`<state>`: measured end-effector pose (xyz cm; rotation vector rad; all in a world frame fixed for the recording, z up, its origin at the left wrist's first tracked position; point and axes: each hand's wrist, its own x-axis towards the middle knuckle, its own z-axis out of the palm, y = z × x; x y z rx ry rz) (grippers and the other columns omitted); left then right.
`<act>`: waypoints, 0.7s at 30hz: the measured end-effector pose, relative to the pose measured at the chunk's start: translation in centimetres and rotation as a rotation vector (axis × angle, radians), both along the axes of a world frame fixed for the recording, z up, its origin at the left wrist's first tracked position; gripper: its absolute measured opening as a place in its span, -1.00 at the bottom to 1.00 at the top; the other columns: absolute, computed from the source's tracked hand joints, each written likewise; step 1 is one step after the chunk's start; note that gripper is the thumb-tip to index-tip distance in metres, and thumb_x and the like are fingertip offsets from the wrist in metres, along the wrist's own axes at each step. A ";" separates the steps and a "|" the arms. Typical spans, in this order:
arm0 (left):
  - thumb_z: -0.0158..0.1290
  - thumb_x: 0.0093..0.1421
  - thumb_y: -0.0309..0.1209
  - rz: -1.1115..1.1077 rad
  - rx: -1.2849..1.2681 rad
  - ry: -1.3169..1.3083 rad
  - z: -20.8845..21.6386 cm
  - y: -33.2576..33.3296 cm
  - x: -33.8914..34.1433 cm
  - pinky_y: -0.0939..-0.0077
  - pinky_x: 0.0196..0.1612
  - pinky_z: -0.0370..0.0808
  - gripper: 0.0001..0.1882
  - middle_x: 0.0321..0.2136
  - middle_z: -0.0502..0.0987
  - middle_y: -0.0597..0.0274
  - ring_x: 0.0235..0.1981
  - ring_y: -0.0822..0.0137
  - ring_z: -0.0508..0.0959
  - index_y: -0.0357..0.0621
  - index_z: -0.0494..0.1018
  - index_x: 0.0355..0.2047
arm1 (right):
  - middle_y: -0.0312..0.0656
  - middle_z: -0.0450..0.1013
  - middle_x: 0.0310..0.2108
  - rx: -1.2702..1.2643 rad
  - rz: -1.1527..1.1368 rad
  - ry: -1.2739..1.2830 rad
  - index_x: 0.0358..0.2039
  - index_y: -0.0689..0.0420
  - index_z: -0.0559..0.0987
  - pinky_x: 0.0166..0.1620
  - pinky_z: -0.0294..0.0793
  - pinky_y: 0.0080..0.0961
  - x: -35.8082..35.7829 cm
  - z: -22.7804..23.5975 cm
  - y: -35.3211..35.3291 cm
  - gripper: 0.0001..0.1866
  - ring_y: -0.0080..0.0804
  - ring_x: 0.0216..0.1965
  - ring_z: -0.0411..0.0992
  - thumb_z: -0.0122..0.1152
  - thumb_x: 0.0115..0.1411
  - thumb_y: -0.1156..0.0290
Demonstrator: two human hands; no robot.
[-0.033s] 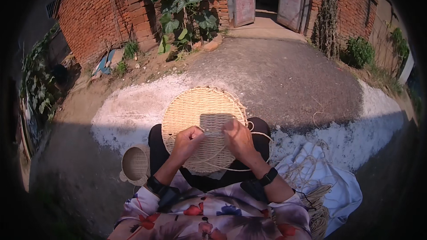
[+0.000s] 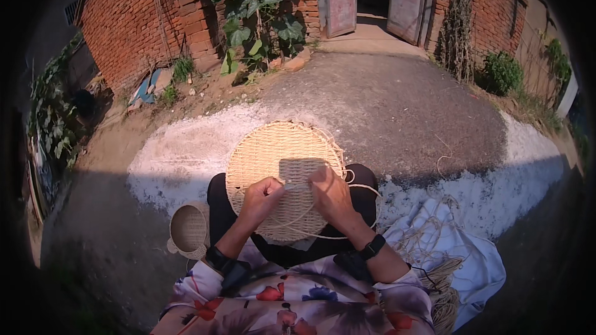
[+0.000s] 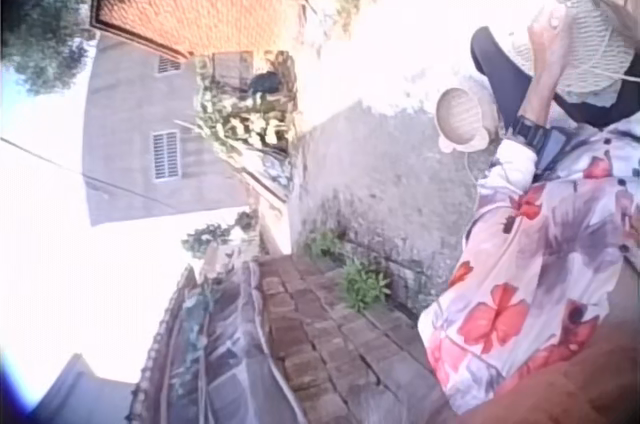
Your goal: Weaving a circular bamboo or straw basket base by hand.
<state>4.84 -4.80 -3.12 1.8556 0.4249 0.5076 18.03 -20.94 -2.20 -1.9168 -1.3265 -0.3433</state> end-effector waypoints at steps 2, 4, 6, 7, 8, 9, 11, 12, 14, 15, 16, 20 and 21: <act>0.11 0.15 -0.41 0.049 0.015 0.019 -0.1 0.0 -0.5 0.55 -0.43 0.43 -0.86 -0.62 0.50 0.36 -0.54 0.56 0.46 -0.22 0.49 -0.48 | -0.05 0.42 -0.38 -0.118 -0.035 -0.064 -0.36 0.18 0.53 -0.23 0.46 -0.18 -0.6 0.1 0.6 -0.92 -0.03 -0.28 0.46 0.18 0.09 0.52; 0.10 0.13 -0.42 0.093 0.026 0.034 -0.1 0.0 -0.8 0.54 -0.42 0.43 -0.86 -0.61 0.50 0.33 -0.53 0.55 0.46 -0.22 0.49 -0.50 | -0.05 0.41 -0.39 -0.121 -0.031 -0.055 -0.36 0.18 0.53 -0.24 0.46 -0.17 -0.7 -0.4 1.2 -0.92 -0.02 -0.27 0.44 0.17 0.09 0.52; 0.09 0.12 -0.42 0.113 0.070 0.053 -0.1 0.0 -0.9 0.52 -0.41 0.43 -0.88 -0.61 0.51 0.30 -0.52 0.54 0.47 -0.22 0.47 -0.50 | -0.04 0.40 -0.39 -0.126 -0.030 -0.048 -0.37 0.18 0.53 -0.25 0.46 -0.16 -0.7 -0.5 1.3 -0.92 -0.01 -0.26 0.43 0.16 0.09 0.52; 0.09 0.12 -0.42 0.115 0.068 0.051 0.0 0.0 -1.1 0.52 -0.41 0.43 -0.88 -0.61 0.51 0.30 -0.52 0.54 0.47 -0.22 0.47 -0.50 | -0.04 0.39 -0.39 -0.133 -0.012 -0.071 -0.37 0.18 0.53 -0.25 0.45 -0.15 -0.8 -0.3 1.1 -0.93 -0.01 -0.28 0.42 0.15 0.09 0.53; 0.09 0.13 -0.43 0.109 0.050 0.042 0.1 0.0 -1.2 0.59 -0.43 0.38 -0.87 -0.61 0.45 0.39 -0.53 0.59 0.40 -0.21 0.46 -0.51 | -0.05 0.39 -0.39 -0.140 0.006 -0.093 -0.38 0.17 0.53 -0.26 0.44 -0.14 -0.9 -0.2 1.1 -0.93 0.00 -0.29 0.41 0.13 0.08 0.54; 0.09 0.15 -0.43 0.103 0.033 0.034 0.2 -0.1 -1.4 0.66 -0.46 0.32 -0.86 -0.61 0.40 0.47 -0.53 0.64 0.34 -0.20 0.45 -0.53 | -0.05 0.39 -0.39 -0.142 0.008 -0.094 -0.38 0.17 0.53 -0.26 0.44 -0.14 -1.0 -0.3 1.1 -0.93 0.00 -0.29 0.41 0.13 0.08 0.54; 0.09 0.15 -0.43 0.109 0.061 0.018 0.4 -0.3 -1.4 0.65 -0.46 0.33 -0.85 -0.61 0.41 0.46 -0.53 0.64 0.35 -0.20 0.45 -0.52 | -0.04 0.39 -0.38 -0.105 -0.009 -0.104 -0.40 0.17 0.52 -0.27 0.44 -0.13 -1.2 -0.4 0.9 -0.92 0.01 -0.30 0.40 0.12 0.05 0.54; 0.09 0.15 -0.43 0.114 0.089 0.003 0.6 -0.4 -1.5 0.65 -0.46 0.34 -0.85 -0.61 0.42 0.45 -0.53 0.63 0.36 -0.21 0.45 -0.52 | -0.04 0.39 -0.38 -0.105 -0.010 -0.105 -0.40 0.17 0.52 -0.27 0.44 -0.13 -1.4 -0.3 0.8 -0.92 0.01 -0.30 0.40 0.12 0.05 0.54; 0.09 0.15 -0.42 0.128 0.091 0.031 0.8 -0.6 -1.6 0.63 -0.46 0.34 -0.85 -0.62 0.42 0.44 -0.54 0.62 0.37 -0.22 0.45 -0.50 | -0.02 0.37 -0.42 -0.073 0.012 -0.125 -0.46 0.16 0.48 -0.30 0.40 -0.11 -1.7 0.1 0.5 -0.91 0.03 -0.29 0.39 0.15 -0.04 0.52; 0.10 0.16 -0.42 0.140 0.093 0.058 0.9 -0.6 -1.5 0.62 -0.47 0.35 -0.85 -0.63 0.43 0.42 -0.55 0.62 0.37 -0.22 0.45 -0.49 | -0.02 0.37 -0.42 -0.073 0.011 -0.124 -0.46 0.16 0.48 -0.30 0.40 -0.11 -1.7 0.2 0.5 -0.91 0.03 -0.29 0.39 0.15 -0.04 0.52; 0.10 0.16 -0.42 0.140 0.094 0.059 0.8 -0.7 -1.5 0.62 -0.47 0.35 -0.85 -0.63 0.43 0.42 -0.55 0.62 0.37 -0.22 0.45 -0.49 | -0.02 0.38 -0.40 -0.086 0.021 -0.132 -0.46 0.15 0.49 -0.30 0.40 -0.10 -1.7 0.4 0.5 -0.91 0.04 -0.29 0.40 0.16 -0.05 0.51; 0.13 0.14 -0.42 0.193 0.303 -0.053 1.0 -1.6 -1.0 0.33 -0.49 0.44 -0.89 -0.66 0.49 0.11 -0.63 0.21 0.53 -0.18 0.45 -0.45 | -0.01 0.41 -0.36 -0.221 -0.029 -0.112 -0.43 0.14 0.55 -0.31 0.41 -0.08 -1.7 0.2 0.6 -0.87 0.00 -0.29 0.43 0.19 -0.07 0.48; 0.14 0.14 -0.42 0.200 0.344 -0.062 1.3 -1.9 -0.8 0.30 -0.49 0.44 -0.89 -0.66 0.50 0.08 -0.62 0.15 0.55 -0.16 0.45 -0.43 | -0.01 0.41 -0.36 -0.219 -0.033 -0.112 -0.43 0.14 0.55 -0.31 0.41 -0.08 -1.8 0.3 0.6 -0.87 0.00 -0.29 0.43 0.19 -0.07 0.48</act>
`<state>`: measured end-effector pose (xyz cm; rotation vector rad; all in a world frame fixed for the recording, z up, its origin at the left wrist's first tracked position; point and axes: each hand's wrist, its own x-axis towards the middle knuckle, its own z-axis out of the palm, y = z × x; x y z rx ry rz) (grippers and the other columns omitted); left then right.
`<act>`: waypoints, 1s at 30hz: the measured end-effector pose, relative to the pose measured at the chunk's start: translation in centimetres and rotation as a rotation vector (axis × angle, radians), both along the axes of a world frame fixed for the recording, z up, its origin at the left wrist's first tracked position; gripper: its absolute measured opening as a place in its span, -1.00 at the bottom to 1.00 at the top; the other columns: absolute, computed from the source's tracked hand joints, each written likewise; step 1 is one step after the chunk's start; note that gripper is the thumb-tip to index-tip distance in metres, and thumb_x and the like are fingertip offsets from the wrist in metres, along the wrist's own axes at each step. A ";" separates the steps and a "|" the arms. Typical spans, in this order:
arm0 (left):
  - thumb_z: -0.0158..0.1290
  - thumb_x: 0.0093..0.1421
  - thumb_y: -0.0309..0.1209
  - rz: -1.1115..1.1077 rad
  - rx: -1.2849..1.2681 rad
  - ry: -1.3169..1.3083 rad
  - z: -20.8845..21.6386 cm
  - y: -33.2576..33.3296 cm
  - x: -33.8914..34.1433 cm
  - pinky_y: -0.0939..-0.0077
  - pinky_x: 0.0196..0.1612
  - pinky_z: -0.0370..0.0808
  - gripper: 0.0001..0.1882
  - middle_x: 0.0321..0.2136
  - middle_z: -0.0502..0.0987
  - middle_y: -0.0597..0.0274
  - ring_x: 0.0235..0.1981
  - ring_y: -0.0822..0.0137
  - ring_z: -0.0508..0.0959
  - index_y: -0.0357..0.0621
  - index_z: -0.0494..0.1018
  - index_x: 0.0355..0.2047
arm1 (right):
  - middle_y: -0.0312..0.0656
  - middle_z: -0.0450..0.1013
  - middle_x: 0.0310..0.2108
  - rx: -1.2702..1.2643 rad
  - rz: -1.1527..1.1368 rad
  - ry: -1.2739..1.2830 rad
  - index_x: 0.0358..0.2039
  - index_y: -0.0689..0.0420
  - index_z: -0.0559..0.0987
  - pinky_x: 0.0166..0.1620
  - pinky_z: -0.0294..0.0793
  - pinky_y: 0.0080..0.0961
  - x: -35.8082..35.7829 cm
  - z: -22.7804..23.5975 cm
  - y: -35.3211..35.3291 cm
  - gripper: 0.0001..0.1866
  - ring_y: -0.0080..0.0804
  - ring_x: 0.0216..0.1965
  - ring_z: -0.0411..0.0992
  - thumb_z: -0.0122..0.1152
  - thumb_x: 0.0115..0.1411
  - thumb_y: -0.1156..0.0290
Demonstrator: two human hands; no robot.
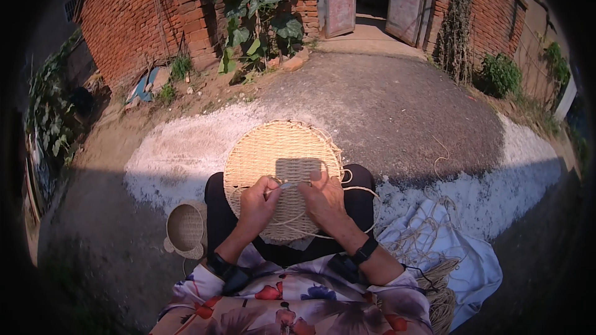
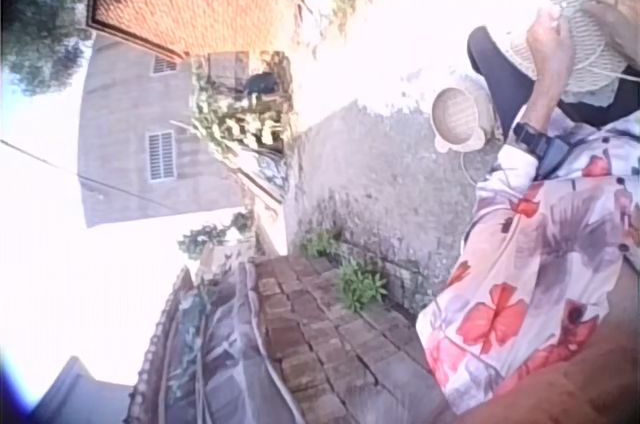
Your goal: Weaving a circular bamboo or straw basket base by hand.
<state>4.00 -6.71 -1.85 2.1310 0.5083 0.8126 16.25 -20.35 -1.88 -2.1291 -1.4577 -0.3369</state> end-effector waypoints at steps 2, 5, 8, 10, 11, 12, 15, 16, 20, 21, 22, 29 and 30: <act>0.14 0.14 -0.43 -0.008 0.031 0.031 0.6 -0.3 0.3 0.27 -0.48 0.45 -0.90 -0.63 0.50 0.08 -0.60 0.12 0.55 -0.16 0.45 -0.43 | -0.04 0.40 -0.37 -0.006 -0.051 -0.001 -0.39 0.12 0.58 -0.29 0.45 -0.13 -0.2 0.4 -0.3 -0.84 -0.05 -0.27 0.44 0.20 -0.08 0.50; 0.16 0.13 -0.45 -0.021 0.171 -0.007 0.4 -0.4 1.0 0.22 -0.44 0.47 -0.90 -0.57 0.50 0.07 -0.54 0.07 0.56 -0.17 0.45 -0.41 | -0.06 0.39 -0.37 0.235 -0.004 0.206 -0.36 0.11 0.60 -0.26 0.49 -0.21 1.2 -0.5 -1.2 -0.81 -0.08 -0.27 0.45 0.17 -0.06 0.53; 0.17 0.12 -0.46 -0.054 0.319 -0.077 -0.8 -0.5 1.7 0.18 -0.41 0.48 -0.88 -0.49 0.49 0.06 -0.48 0.03 0.56 -0.18 0.45 -0.40 | -0.07 0.38 -0.37 0.164 -0.037 0.031 -0.33 0.12 0.59 -0.25 0.50 -0.25 1.7 -0.3 -1.8 -0.79 -0.09 -0.28 0.44 0.16 -0.05 0.56; 0.17 0.11 -0.46 -0.076 0.357 -0.076 -1.1 -0.9 2.1 0.16 -0.40 0.49 -0.88 -0.46 0.49 0.05 -0.46 0.01 0.56 -0.19 0.44 -0.40 | -0.07 0.38 -0.37 0.154 -0.036 0.000 -0.33 0.13 0.58 -0.25 0.50 -0.23 1.3 -0.2 -2.0 -0.79 -0.09 -0.28 0.45 0.16 -0.05 0.56; 0.16 0.12 -0.47 -0.085 0.360 -0.052 -1.0 -1.1 2.4 0.21 -0.38 0.49 -0.90 -0.47 0.51 0.06 -0.46 0.06 0.57 -0.18 0.46 -0.40 | -0.07 0.37 -0.37 0.144 -0.032 -0.031 -0.32 0.13 0.58 -0.26 0.49 -0.22 1.2 -0.3 -2.1 -0.78 -0.09 -0.28 0.45 0.16 -0.05 0.56; 0.16 0.13 -0.47 -0.093 0.364 -0.027 -1.0 -1.4 2.6 0.26 -0.37 0.50 -0.92 -0.48 0.53 0.07 -0.46 0.11 0.58 -0.18 0.47 -0.41 | -0.07 0.37 -0.37 0.144 -0.036 -0.031 -0.32 0.13 0.58 -0.26 0.49 -0.22 1.2 -0.5 -2.1 -0.78 -0.09 -0.28 0.45 0.16 -0.05 0.56; 0.15 0.14 -0.49 -0.102 0.329 0.005 -1.4 -1.8 2.9 0.25 -0.41 0.49 -0.92 -0.52 0.51 0.05 -0.50 0.08 0.58 -0.18 0.46 -0.40 | -0.07 0.37 -0.38 0.199 -0.030 -0.035 -0.37 0.14 0.54 -0.27 0.47 -0.20 1.1 -0.8 -1.8 -0.83 -0.08 -0.29 0.44 0.15 -0.05 0.56; 0.15 0.14 -0.49 -0.104 0.331 0.006 -1.5 -1.9 3.1 0.25 -0.41 0.49 -0.92 -0.52 0.51 0.05 -0.50 0.08 0.58 -0.18 0.46 -0.40 | -0.06 0.37 -0.39 0.196 -0.031 -0.047 -0.41 0.14 0.52 -0.30 0.46 -0.18 1.1 -0.8 -1.8 -0.87 -0.06 -0.31 0.43 0.15 -0.04 0.56; 0.15 0.14 -0.50 -0.109 0.345 -0.030 -1.3 -2.4 3.4 0.23 -0.44 0.48 -0.91 -0.54 0.51 0.03 -0.53 0.05 0.57 -0.17 0.44 -0.38 | -0.05 0.35 -0.44 0.204 -0.018 -0.048 -0.48 0.14 0.45 -0.35 0.41 -0.14 0.9 -0.5 -1.8 -0.92 -0.02 -0.38 0.40 0.14 -0.04 0.55; 0.15 0.14 -0.50 -0.108 0.337 -0.015 -1.3 -2.5 3.4 0.21 -0.43 0.48 -0.90 -0.53 0.52 0.03 -0.52 0.04 0.57 -0.17 0.43 -0.38 | -0.05 0.35 -0.44 0.205 -0.020 -0.048 -0.48 0.14 0.45 -0.35 0.41 -0.14 0.9 -0.5 -1.8 -0.92 -0.02 -0.38 0.40 0.14 -0.04 0.55; 0.15 0.14 -0.50 -0.109 0.339 -0.015 -1.3 -2.6 3.4 0.21 -0.43 0.48 -0.90 -0.53 0.52 0.03 -0.52 0.04 0.57 -0.17 0.43 -0.38 | -0.05 0.35 -0.45 0.210 -0.023 -0.051 -0.48 0.14 0.46 -0.36 0.40 -0.13 0.9 -0.5 -1.9 -0.92 -0.01 -0.39 0.39 0.14 -0.04 0.54; 0.09 0.16 -0.53 -0.148 0.325 0.021 -1.3 -2.7 3.1 0.14 -0.37 0.51 -0.84 -0.47 0.54 -0.02 -0.44 -0.07 0.58 -0.17 0.43 -0.23 | -0.05 0.37 -0.43 0.159 -0.042 -0.038 -0.48 0.15 0.47 -0.34 0.39 -0.13 0.8 -0.6 -1.8 -0.94 -0.04 -0.36 0.40 0.14 -0.02 0.51; 0.06 0.16 -0.54 -0.165 0.311 0.043 -1.3 -2.7 3.1 0.11 -0.33 0.51 -0.77 -0.44 0.54 -0.06 -0.39 -0.10 0.59 -0.16 0.43 -0.14 | -0.05 0.37 -0.43 0.161 -0.042 -0.039 -0.48 0.15 0.47 -0.34 0.39 -0.13 0.7 -0.6 -1.8 -0.94 -0.04 -0.36 0.40 0.14 -0.02 0.51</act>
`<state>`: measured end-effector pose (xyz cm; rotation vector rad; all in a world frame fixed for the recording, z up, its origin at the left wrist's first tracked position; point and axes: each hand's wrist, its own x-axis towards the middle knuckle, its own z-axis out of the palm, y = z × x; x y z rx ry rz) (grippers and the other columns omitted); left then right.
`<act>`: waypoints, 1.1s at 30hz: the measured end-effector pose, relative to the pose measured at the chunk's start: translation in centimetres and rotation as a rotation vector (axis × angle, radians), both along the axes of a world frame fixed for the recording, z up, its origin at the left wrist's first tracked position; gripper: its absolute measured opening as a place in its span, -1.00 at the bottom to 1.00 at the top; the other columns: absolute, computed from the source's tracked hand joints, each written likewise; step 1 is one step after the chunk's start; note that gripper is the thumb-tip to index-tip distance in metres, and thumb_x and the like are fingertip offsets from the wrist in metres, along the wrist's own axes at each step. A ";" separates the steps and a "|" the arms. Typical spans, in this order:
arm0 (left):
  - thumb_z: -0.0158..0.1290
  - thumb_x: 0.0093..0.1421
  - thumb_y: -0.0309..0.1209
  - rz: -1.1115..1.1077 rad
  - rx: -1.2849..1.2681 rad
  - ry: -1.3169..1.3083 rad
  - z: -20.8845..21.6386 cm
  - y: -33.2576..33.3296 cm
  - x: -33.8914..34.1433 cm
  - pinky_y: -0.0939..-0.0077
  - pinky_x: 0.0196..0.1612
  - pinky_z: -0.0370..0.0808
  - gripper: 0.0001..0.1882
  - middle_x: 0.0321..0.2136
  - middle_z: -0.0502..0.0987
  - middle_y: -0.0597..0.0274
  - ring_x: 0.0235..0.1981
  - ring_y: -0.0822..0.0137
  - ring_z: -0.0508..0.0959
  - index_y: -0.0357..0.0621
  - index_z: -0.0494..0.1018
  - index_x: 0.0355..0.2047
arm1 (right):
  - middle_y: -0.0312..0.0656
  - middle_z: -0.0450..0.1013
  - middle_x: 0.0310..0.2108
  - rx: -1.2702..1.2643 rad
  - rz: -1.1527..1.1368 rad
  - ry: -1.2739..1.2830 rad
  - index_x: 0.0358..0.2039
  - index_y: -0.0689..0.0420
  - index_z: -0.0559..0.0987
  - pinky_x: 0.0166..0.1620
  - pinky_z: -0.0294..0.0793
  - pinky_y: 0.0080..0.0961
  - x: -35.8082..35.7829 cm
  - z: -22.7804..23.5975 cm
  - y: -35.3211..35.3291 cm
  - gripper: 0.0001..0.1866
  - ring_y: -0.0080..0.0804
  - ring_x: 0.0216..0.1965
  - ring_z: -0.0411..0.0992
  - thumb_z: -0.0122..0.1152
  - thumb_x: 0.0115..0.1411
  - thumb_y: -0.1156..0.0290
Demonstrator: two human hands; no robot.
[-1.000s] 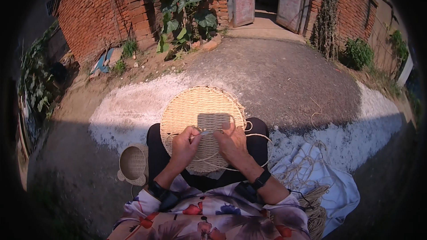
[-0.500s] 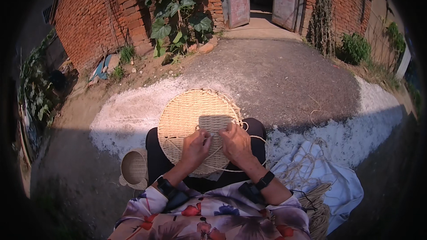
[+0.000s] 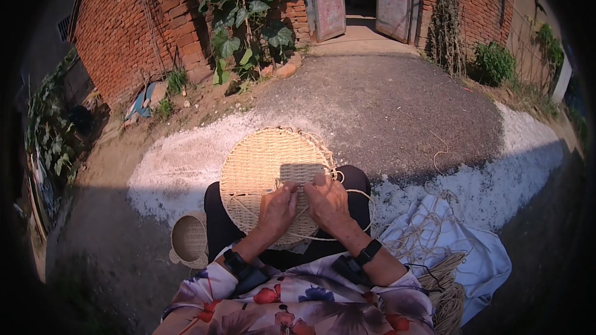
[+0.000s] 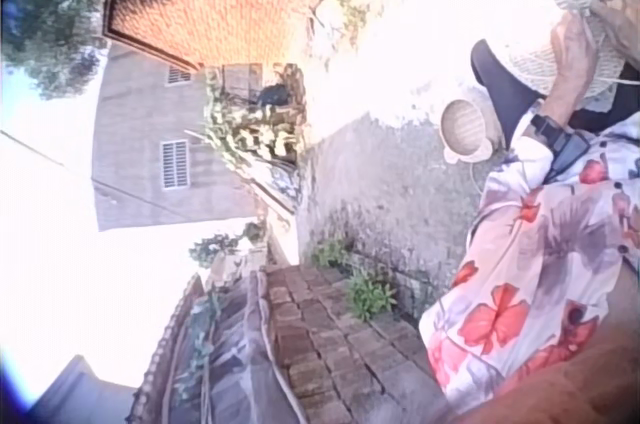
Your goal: Weaving a circular bamboo or straw basket base by hand.
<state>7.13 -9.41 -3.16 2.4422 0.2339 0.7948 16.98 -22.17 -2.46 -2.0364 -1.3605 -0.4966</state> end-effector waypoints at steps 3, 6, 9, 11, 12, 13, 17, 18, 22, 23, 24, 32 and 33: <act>0.01 0.18 -0.54 -0.094 -0.066 0.188 0.9 -0.2 -0.2 0.08 -0.24 0.52 -0.56 -0.30 0.55 -0.19 -0.27 -0.16 0.59 -0.12 0.33 0.10 | -0.05 0.38 -0.41 0.013 0.002 0.012 -0.47 0.16 0.48 -0.32 0.38 -0.13 0.1 -0.1 -0.2 -0.94 -0.05 -0.34 0.41 0.13 -0.02 0.50; -0.03 0.18 -0.55 -0.212 -0.051 0.052 0.7 0.0 -0.3 0.07 -0.16 0.51 -0.38 -0.13 0.50 -0.31 -0.22 -0.25 0.56 -0.08 0.14 0.28 | -0.06 0.38 -0.40 0.004 -0.001 0.015 -0.46 0.16 0.50 -0.32 0.38 -0.14 -0.1 0.0 -0.2 -0.93 -0.05 -0.32 0.41 0.13 -0.02 0.50; -0.03 0.21 -0.54 -0.218 -0.028 0.107 0.2 0.4 -0.3 0.18 -0.19 0.57 -0.32 -0.02 0.46 -0.32 -0.25 -0.05 0.61 -0.04 0.06 0.33 | -0.08 0.38 -0.41 0.005 0.002 0.020 -0.45 0.15 0.51 -0.32 0.38 -0.16 -0.2 0.1 0.0 -0.93 -0.06 -0.31 0.41 0.14 -0.02 0.50; -0.01 0.22 -0.53 -0.250 -0.342 0.319 3.2 0.1 -0.4 0.26 -0.22 0.59 -0.30 0.07 0.39 -0.33 -0.27 0.10 0.62 0.00 0.03 0.35 | -0.09 0.38 -0.41 0.018 -0.001 0.016 -0.45 0.14 0.51 -0.30 0.38 -0.17 0.0 -0.1 -0.2 -0.92 -0.07 -0.30 0.41 0.16 -0.02 0.49; 0.00 0.23 -0.51 -0.271 -0.656 0.530 4.3 0.1 -0.4 0.34 -0.26 0.61 -0.29 0.16 0.31 -0.35 -0.28 0.25 0.62 0.03 0.01 0.36 | -0.09 0.38 -0.41 0.018 -0.005 0.017 -0.45 0.14 0.51 -0.30 0.38 -0.17 0.2 -0.2 -0.2 -0.92 -0.07 -0.30 0.41 0.16 -0.02 0.49; 0.00 0.23 -0.51 -0.268 -0.656 0.527 4.1 0.4 -0.5 0.34 -0.26 0.61 -0.29 0.16 0.31 -0.35 -0.28 0.25 0.62 0.03 0.01 0.36 | -0.09 0.38 -0.41 0.017 0.003 0.018 -0.45 0.13 0.51 -0.30 0.39 -0.17 0.1 -0.2 -0.2 -0.92 -0.08 -0.30 0.42 0.17 -0.03 0.48; 0.02 0.26 -0.46 -0.304 -1.174 0.398 2.5 1.8 -0.5 0.57 -0.36 0.58 -0.28 0.19 0.17 -0.15 -0.38 0.50 0.53 0.09 -0.02 0.37 | -0.11 0.38 -0.42 -0.015 0.003 0.013 -0.46 0.11 0.52 -0.33 0.43 -0.17 0.2 -0.1 -0.1 -0.91 -0.10 -0.33 0.43 0.19 -0.05 0.48; 0.02 0.26 -0.45 -0.324 -1.355 0.306 2.2 2.0 -0.6 0.60 -0.39 0.56 -0.27 0.17 0.16 -0.08 -0.42 0.50 0.51 0.09 -0.04 0.37 | -0.11 0.38 -0.42 -0.016 0.004 0.014 -0.46 0.11 0.52 -0.33 0.43 -0.17 0.3 -0.1 -0.1 -0.91 -0.10 -0.33 0.43 0.19 -0.05 0.48; 0.02 0.27 -0.43 -0.368 -1.309 0.385 2.0 2.7 -0.3 0.64 -0.40 0.53 -0.28 0.09 0.17 0.03 -0.45 0.51 0.48 0.09 -0.04 0.37 | -0.14 0.38 -0.44 -0.069 -0.003 0.020 -0.47 0.10 0.52 -0.39 0.47 -0.17 1.0 -0.3 0.0 -0.91 -0.10 -0.40 0.47 0.20 -0.06 0.48; 0.02 0.27 -0.43 -0.363 -1.284 0.413 2.1 2.8 -0.2 0.65 -0.41 0.50 -0.29 0.10 0.16 0.03 -0.45 0.52 0.46 0.09 -0.03 0.36 | -0.15 0.38 -0.45 -0.085 0.008 0.034 -0.46 0.10 0.52 -0.40 0.49 -0.18 1.2 -0.3 0.1 -0.91 -0.10 -0.42 0.49 0.21 -0.06 0.48; 0.02 0.27 -0.44 -0.359 -1.259 0.441 2.3 2.8 -0.2 0.65 -0.43 0.48 -0.30 0.12 0.16 0.03 -0.44 0.52 0.44 0.10 -0.02 0.35 | -0.15 0.38 -0.45 -0.086 0.010 0.034 -0.46 0.10 0.52 -0.40 0.49 -0.18 1.3 -0.2 0.1 -0.91 -0.10 -0.42 0.49 0.21 -0.06 0.48; -0.02 0.25 -0.51 -0.319 -1.280 0.424 2.4 2.4 0.0 0.74 -0.57 0.28 -0.37 0.00 0.20 0.21 -0.49 0.61 0.28 0.13 0.07 0.30 | -0.12 0.47 -0.44 -0.132 0.106 -0.001 -0.37 0.15 0.51 -0.41 0.51 -0.21 1.7 0.3 1.3 -0.89 -0.07 -0.39 0.53 0.16 0.04 0.47; -0.02 0.24 -0.53 -0.307 -1.308 0.410 2.4 2.4 -0.1 0.77 -0.59 0.24 -0.38 -0.09 0.24 0.30 -0.52 0.64 0.25 0.13 0.09 0.28 | -0.12 0.47 -0.44 -0.132 0.108 -0.001 -0.37 0.15 0.51 -0.41 0.51 -0.21 1.6 0.6 1.6 -0.89 -0.07 -0.39 0.53 0.16 0.04 0.47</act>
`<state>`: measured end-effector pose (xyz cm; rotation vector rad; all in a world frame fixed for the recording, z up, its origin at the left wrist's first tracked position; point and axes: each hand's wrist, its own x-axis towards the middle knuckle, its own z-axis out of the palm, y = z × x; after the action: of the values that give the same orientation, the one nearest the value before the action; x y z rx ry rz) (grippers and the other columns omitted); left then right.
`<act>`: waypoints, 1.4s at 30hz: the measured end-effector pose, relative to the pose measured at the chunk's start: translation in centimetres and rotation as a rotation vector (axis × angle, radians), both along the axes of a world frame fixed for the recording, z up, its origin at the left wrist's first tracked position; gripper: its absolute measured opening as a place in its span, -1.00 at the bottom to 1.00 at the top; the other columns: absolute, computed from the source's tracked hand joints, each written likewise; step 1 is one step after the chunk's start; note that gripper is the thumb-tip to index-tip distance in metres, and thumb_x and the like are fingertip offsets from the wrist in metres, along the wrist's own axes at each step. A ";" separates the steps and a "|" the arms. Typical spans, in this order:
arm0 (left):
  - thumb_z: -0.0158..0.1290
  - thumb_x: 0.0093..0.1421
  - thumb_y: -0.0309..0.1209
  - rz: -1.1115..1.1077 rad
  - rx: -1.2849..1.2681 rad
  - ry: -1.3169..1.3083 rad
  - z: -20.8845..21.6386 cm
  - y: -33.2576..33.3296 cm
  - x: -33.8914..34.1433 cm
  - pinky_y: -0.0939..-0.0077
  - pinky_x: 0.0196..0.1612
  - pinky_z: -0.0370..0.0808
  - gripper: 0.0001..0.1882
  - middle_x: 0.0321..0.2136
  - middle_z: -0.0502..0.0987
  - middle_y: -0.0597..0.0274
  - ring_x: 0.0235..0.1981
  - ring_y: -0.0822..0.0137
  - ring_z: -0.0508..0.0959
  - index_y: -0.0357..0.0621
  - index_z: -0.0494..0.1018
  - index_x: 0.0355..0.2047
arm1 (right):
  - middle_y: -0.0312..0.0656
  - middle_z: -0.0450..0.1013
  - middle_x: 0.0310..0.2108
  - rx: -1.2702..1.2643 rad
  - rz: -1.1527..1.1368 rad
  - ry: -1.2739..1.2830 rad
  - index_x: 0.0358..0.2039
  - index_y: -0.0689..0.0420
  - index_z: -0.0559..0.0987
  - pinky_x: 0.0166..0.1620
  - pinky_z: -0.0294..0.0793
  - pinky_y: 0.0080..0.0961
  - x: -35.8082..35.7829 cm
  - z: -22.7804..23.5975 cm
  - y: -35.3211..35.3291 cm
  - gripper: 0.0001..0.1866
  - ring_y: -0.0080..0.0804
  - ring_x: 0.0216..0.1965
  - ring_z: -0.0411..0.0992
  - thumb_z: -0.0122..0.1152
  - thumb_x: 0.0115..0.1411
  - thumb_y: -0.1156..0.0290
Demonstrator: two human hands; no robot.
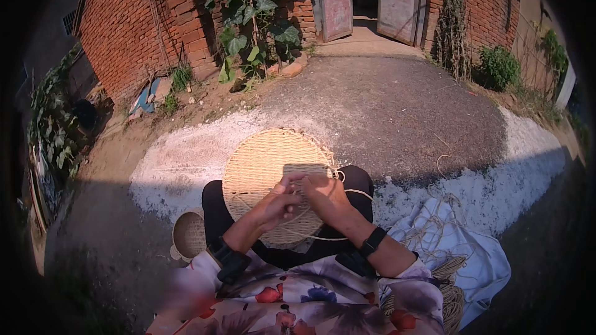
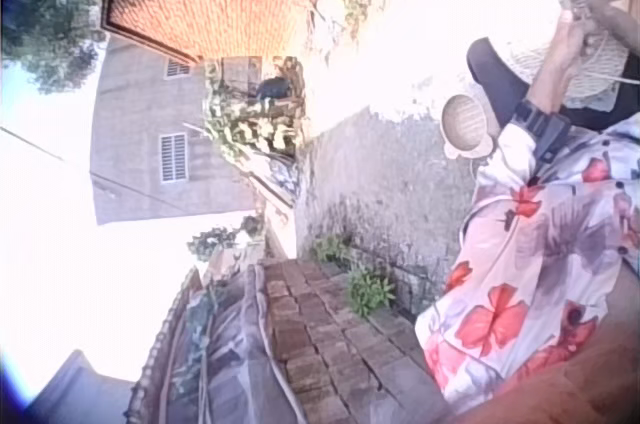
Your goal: Weaving a circular bamboo or straw basket base by hand.
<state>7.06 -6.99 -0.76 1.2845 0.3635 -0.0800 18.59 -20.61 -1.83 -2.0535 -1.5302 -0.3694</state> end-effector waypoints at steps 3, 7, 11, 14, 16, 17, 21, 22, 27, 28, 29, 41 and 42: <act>-0.06 0.22 -0.59 0.028 -0.041 0.038 0.2 0.3 -0.1 0.82 -0.63 0.14 -0.38 -0.27 0.24 0.45 -0.58 0.68 0.19 0.15 0.10 0.26 | -0.08 0.51 -0.45 -0.062 0.029 -0.149 -0.40 0.19 0.53 -0.40 0.53 -0.26 -0.7 0.7 1.1 -0.89 -0.12 -0.38 0.56 0.15 0.03 0.48; -0.08 0.22 -0.61 0.055 -0.072 0.020 0.6 0.3 -0.5 0.83 -0.64 0.08 -0.37 -0.35 0.26 0.51 -0.62 0.71 0.16 0.15 0.08 0.26 | -0.07 0.53 -0.51 -0.179 0.043 -0.242 -0.44 0.20 0.56 -0.44 0.54 -0.32 -1.0 1.2 2.2 -0.88 -0.19 -0.44 0.57 0.20 0.00 0.44; -0.06 0.23 -0.58 0.036 -0.087 0.010 0.0 0.9 -0.7 0.81 -0.64 0.13 -0.36 -0.35 0.32 0.47 -0.62 0.70 0.21 0.15 0.05 0.28 | -0.07 0.52 -0.55 -0.223 0.105 -0.308 -0.44 0.22 0.57 -0.48 0.52 -0.34 -0.9 1.4 2.5 -0.84 -0.20 -0.49 0.57 0.24 -0.03 0.42; 0.01 0.25 -0.50 -0.021 0.068 -0.012 0.9 0.9 -0.8 0.77 -0.62 0.25 -0.35 -0.27 0.42 0.42 -0.60 0.67 0.32 0.13 0.04 0.30 | -0.07 0.51 -0.57 -0.269 0.093 -0.208 -0.47 0.23 0.54 -0.47 0.52 -0.30 -0.4 1.2 2.1 -0.85 -0.18 -0.48 0.57 0.25 -0.04 0.42; 0.05 0.26 -0.46 -0.053 0.234 -0.016 2.0 1.1 -1.0 0.74 -0.60 0.32 -0.35 -0.23 0.46 0.39 -0.59 0.63 0.38 0.11 0.05 0.31 | -0.06 0.51 -0.55 -0.216 0.016 -0.190 -0.47 0.22 0.52 -0.45 0.53 -0.28 -0.4 1.9 0.7 -0.85 -0.16 -0.46 0.57 0.24 -0.04 0.42; 0.07 0.26 -0.42 0.012 0.513 -0.054 2.2 1.4 -1.4 0.72 -0.57 0.36 -0.42 -0.23 0.49 0.36 -0.57 0.61 0.40 0.06 0.15 0.26 | -0.05 0.51 -0.53 -0.166 -0.039 -0.173 -0.47 0.21 0.50 -0.43 0.53 -0.26 -0.6 2.3 -0.2 -0.85 -0.13 -0.44 0.58 0.24 -0.04 0.42; 0.10 0.24 -0.38 0.259 0.934 -0.205 2.4 3.6 -2.0 0.59 -0.46 0.46 -0.71 -0.32 0.62 0.21 -0.52 0.48 0.50 -0.09 0.48 -0.03 | -0.01 0.50 -0.54 -0.006 -0.243 -0.050 -0.45 0.21 0.48 -0.40 0.50 -0.17 1.9 5.1 -3.6 -0.87 -0.02 -0.45 0.54 0.18 -0.10 0.55; 0.10 0.24 -0.38 0.248 0.936 -0.211 2.6 3.5 -1.5 0.59 -0.46 0.46 -0.71 -0.32 0.62 0.21 -0.52 0.48 0.50 -0.09 0.48 -0.03 | -0.05 0.48 -0.55 0.025 -0.139 0.100 -0.46 0.21 0.45 -0.42 0.47 -0.24 3.0 5.2 -4.3 -0.87 -0.13 -0.48 0.52 0.17 -0.08 0.56; 0.06 0.30 -0.39 0.127 0.415 -0.242 5.1 -1.4 1.6 0.61 -0.43 0.46 -0.77 -0.39 0.55 0.30 -0.49 0.53 0.48 -0.22 0.49 -0.08 | -0.38 0.35 -0.57 0.339 0.244 1.134 -0.40 0.20 0.42 -0.43 0.31 -0.61 3.2 2.8 -3.7 -0.90 -0.68 -0.48 0.31 0.17 0.08 0.52; 0.07 0.30 -0.39 0.073 0.274 -0.254 5.8 -2.3 1.7 0.65 -0.42 0.45 -0.75 -0.37 0.52 0.33 -0.47 0.56 0.46 -0.26 0.48 -0.08 | -0.38 0.35 -0.57 0.343 0.245 1.140 -0.40 0.20 0.42 -0.43 0.31 -0.61 3.1 3.2 -3.8 -0.90 -0.68 -0.48 0.31 0.17 0.08 0.52; 0.09 0.29 -0.38 0.033 0.286 -0.189 6.2 -2.9 2.1 0.62 -0.42 0.47 -0.76 -0.37 0.52 0.30 -0.46 0.53 0.48 -0.29 0.47 -0.12 | -0.38 0.36 -0.57 0.281 0.210 1.013 -0.37 0.21 0.44 -0.43 0.32 -0.59 3.2 4.0 -4.0 -0.90 -0.67 -0.47 0.32 0.16 0.10 0.52; 0.16 0.21 -0.49 0.169 0.839 -0.231 0.3 -0.5 1.4 0.72 -0.50 0.28 -0.90 -0.63 0.35 0.55 -0.58 0.69 0.29 -0.20 0.49 -0.44 | -0.09 0.39 -0.41 0.152 -0.006 0.045 -0.39 0.17 0.50 -0.27 0.47 -0.20 2.2 0.1 -4.3 -0.92 -0.06 -0.30 0.44 0.17 0.05 0.56; 0.16 0.21 -0.49 0.168 0.841 -0.229 0.0 -0.2 1.1 0.72 -0.50 0.28 -0.90 -0.63 0.35 0.55 -0.58 0.69 0.29 -0.20 0.49 -0.44 | -0.09 0.39 -0.41 0.153 -0.007 0.048 -0.39 0.17 0.50 -0.27 0.47 -0.20 1.9 -0.2 -4.1 -0.92 -0.06 -0.30 0.44 0.17 0.05 0.56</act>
<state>8.19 -7.24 -0.74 2.0598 0.3128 0.4001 20.46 -24.66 -1.99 -1.9357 -1.4220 -0.4229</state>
